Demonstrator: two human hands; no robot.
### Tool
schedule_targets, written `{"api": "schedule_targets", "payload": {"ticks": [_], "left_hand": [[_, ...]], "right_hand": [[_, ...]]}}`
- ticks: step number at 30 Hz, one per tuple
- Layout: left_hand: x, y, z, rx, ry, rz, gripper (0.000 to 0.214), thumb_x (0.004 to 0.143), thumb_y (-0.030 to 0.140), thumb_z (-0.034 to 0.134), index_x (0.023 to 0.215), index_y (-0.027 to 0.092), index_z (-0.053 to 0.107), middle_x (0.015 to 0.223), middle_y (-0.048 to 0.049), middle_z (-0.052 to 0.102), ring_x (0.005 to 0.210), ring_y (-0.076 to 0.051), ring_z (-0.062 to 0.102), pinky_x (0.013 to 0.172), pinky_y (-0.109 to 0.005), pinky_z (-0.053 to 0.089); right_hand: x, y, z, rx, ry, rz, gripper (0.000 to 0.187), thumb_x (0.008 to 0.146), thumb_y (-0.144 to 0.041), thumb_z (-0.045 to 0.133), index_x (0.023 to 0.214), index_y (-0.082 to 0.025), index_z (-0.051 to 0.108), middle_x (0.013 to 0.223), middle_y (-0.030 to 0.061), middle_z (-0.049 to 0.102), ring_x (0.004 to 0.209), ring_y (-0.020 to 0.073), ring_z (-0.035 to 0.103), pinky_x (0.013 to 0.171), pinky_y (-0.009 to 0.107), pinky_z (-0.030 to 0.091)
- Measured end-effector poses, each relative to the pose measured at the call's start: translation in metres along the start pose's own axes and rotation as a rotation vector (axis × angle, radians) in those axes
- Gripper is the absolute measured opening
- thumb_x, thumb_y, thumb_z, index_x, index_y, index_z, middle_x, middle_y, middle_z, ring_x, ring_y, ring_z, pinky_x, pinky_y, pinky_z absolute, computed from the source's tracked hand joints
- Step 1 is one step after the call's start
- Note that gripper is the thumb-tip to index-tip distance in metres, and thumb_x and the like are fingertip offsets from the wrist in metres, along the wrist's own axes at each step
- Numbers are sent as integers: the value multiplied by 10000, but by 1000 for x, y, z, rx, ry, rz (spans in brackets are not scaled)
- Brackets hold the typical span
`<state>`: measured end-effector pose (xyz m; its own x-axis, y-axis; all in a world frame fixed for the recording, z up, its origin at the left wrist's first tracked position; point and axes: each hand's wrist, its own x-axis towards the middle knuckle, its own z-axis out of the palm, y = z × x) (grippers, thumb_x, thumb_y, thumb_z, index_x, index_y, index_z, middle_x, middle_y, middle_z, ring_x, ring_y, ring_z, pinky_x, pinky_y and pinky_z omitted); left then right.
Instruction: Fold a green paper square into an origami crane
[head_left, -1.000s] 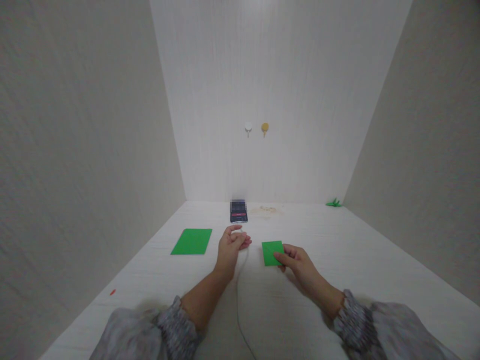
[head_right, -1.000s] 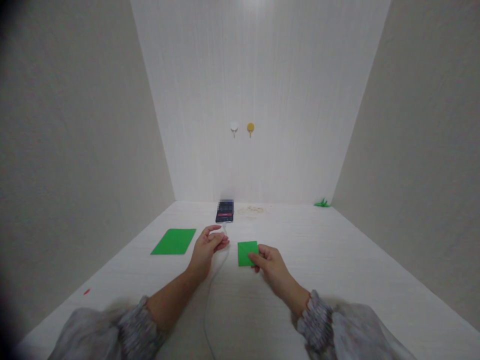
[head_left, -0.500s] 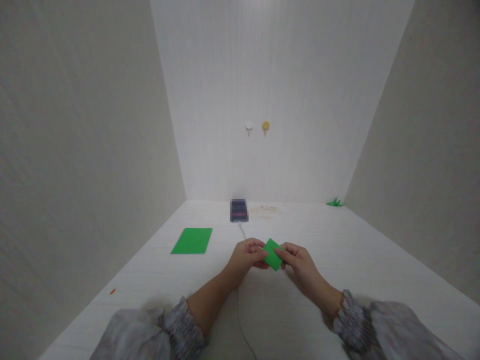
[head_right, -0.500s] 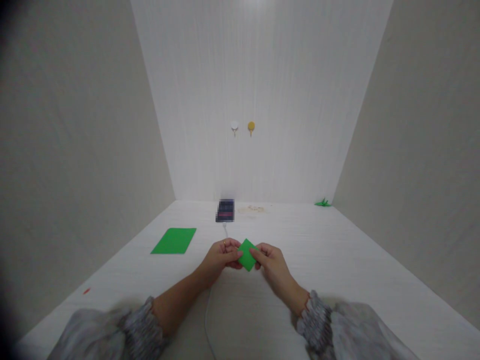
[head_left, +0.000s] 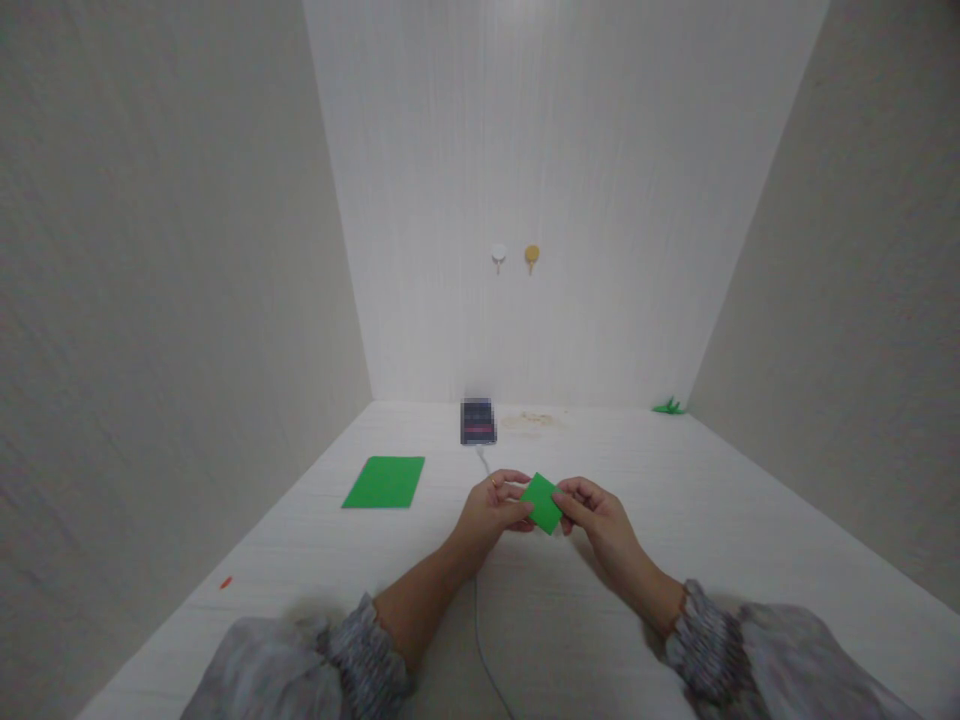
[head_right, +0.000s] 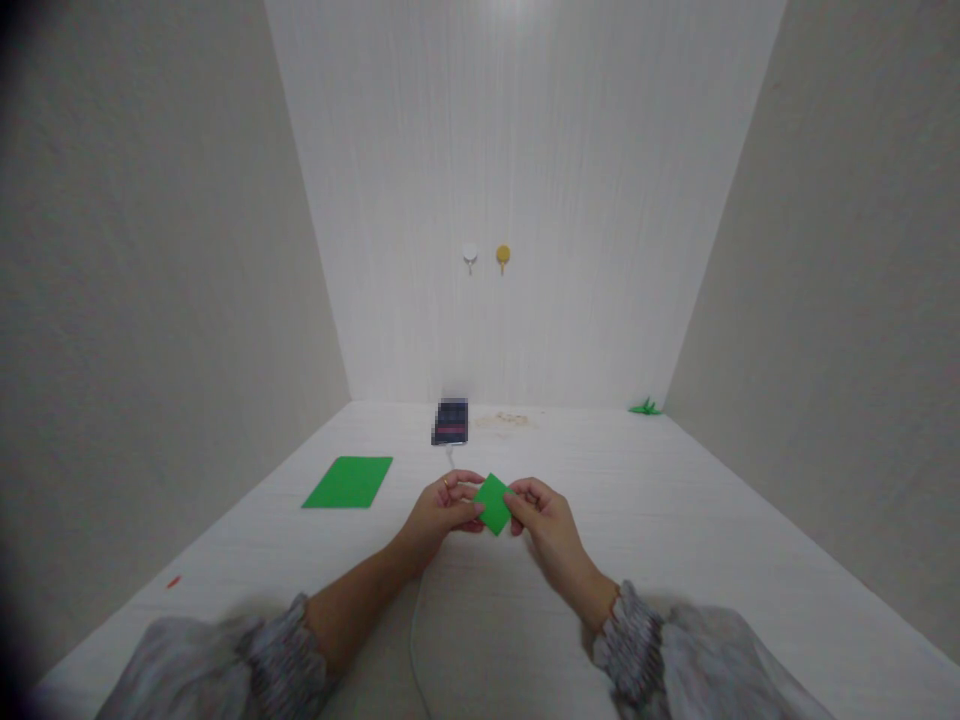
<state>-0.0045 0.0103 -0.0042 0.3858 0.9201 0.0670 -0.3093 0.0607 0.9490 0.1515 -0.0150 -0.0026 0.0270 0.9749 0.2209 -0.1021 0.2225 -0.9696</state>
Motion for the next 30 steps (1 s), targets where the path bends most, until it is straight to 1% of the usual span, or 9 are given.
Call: {"api": "schedule_targets", "payload": {"ticks": [2, 5, 7, 11, 16, 18, 21, 25, 30], "left_hand": [[0, 0, -1, 2, -8, 30, 388, 553, 209, 704, 889, 140, 524, 748, -20, 614, 608, -142, 599, 556, -272, 478], [1, -2, -2, 17, 9, 46, 354, 554, 206, 701, 859, 137, 536, 752, -21, 602, 588, -133, 587, 540, -267, 477], [2, -2, -2, 31, 13, 50, 321, 564, 215, 694, 835, 133, 545, 754, -25, 600, 584, -127, 580, 538, -264, 475], [1, -2, -3, 33, 14, 51, 309, 563, 217, 691, 823, 135, 546, 759, -27, 605, 573, -119, 574, 531, -256, 469], [1, -2, -3, 29, -3, 58, 360, 564, 206, 689, 878, 143, 526, 743, -23, 605, 581, -134, 585, 521, -254, 470], [1, -2, -3, 33, -10, 57, 363, 572, 210, 684, 891, 145, 524, 750, -27, 607, 598, -139, 589, 533, -256, 472], [0, -2, -3, 49, -20, 65, 328, 591, 222, 672, 879, 141, 539, 777, -38, 607, 626, -140, 589, 555, -262, 474], [1, -3, -3, 56, -10, 58, 279, 599, 224, 663, 833, 139, 537, 760, -27, 592, 609, -131, 581, 544, -260, 473], [0, -1, -2, 58, -8, 59, 225, 615, 211, 647, 767, 138, 497, 697, -1, 563, 586, -118, 568, 515, -239, 468]], "right_hand": [[0, 1, 1, 20, -15, -12, 231, 624, -344, 660, 736, -159, 577, 549, -32, 524, 449, 80, 444, 435, 210, 340], [0, 3, 1, 33, -27, -26, 288, 606, -337, 677, 815, -165, 578, 577, -21, 541, 474, 91, 466, 430, 210, 361], [0, 3, 1, 26, -22, -33, 294, 606, -325, 680, 833, -168, 582, 583, -20, 541, 482, 93, 470, 433, 210, 370], [0, 1, 1, -4, -11, -43, 255, 608, -305, 678, 811, -168, 604, 560, -29, 525, 464, 83, 455, 434, 209, 370], [0, 0, 0, -27, -10, -38, 243, 594, -317, 680, 780, -168, 628, 621, -7, 577, 466, 84, 461, 436, 217, 375], [1, 0, -1, -52, -15, -44, 220, 607, -310, 670, 771, -168, 637, 609, -7, 580, 460, 83, 459, 440, 222, 376], [1, 1, -2, -85, -32, -50, 173, 633, -290, 649, 758, -169, 648, 578, -11, 574, 457, 86, 460, 447, 225, 380], [-1, 0, -2, -80, -37, -55, 162, 625, -289, 653, 739, -174, 659, 595, -4, 585, 463, 91, 466, 443, 228, 391], [-2, -2, 0, -47, -51, -18, 236, 614, -278, 663, 834, -190, 666, 638, 9, 615, 472, 92, 475, 441, 221, 397]]}}
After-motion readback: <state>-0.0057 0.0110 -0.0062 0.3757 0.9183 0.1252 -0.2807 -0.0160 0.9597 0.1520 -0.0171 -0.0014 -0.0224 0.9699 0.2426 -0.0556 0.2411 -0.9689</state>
